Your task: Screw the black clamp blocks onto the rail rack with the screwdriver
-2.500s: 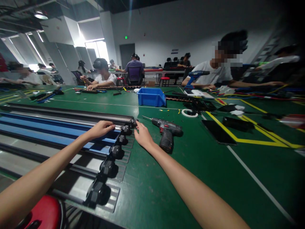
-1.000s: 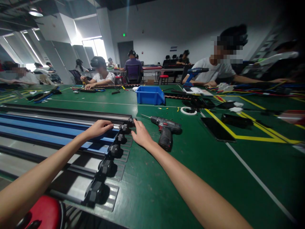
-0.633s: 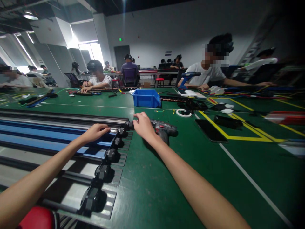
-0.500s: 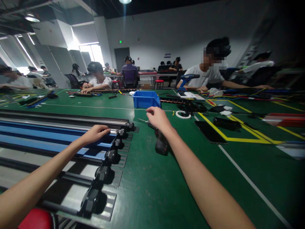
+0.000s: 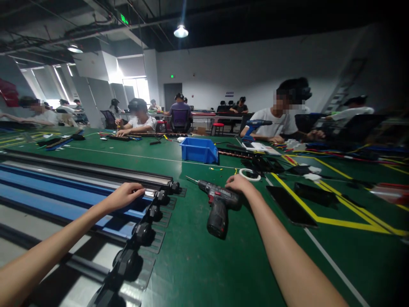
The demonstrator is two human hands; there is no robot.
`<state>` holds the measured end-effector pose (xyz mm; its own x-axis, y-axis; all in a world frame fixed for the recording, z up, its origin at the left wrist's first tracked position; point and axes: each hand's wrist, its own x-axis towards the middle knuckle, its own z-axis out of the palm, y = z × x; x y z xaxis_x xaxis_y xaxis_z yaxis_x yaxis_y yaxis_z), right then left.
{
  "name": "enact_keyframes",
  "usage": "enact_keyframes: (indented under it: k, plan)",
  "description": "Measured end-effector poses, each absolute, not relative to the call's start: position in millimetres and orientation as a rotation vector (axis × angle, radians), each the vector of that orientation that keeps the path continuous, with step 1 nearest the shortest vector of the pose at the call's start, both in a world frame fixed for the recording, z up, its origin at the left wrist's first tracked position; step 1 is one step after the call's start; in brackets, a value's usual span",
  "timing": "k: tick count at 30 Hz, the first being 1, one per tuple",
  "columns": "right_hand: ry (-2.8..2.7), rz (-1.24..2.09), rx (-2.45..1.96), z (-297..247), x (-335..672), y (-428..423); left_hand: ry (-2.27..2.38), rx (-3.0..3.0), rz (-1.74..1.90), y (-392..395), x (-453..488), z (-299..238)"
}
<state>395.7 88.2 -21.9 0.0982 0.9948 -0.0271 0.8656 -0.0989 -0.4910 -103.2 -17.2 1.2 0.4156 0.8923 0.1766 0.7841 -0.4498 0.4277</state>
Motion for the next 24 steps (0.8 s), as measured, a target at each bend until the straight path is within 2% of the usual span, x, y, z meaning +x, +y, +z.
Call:
enact_keyframes:
  k: [9, 16, 20, 24]
  plan:
    - [-1.893, 0.495, -2.009, -30, 397, 89, 1.721, 2.43, 0.732, -14, -106, 4]
    - [-1.8, 0.408, -1.767, 10, 382, 50, 1.666, 2.732, 0.685, -21, -88, 23]
    - [-1.65, 0.688, -1.366, 21, 332, 17, 1.617, 2.76, 0.67, -22, -69, 32]
    - [-1.602, 0.927, -1.075, 7, 266, -11, 1.69, 2.671, 0.728, -19, -47, 30]
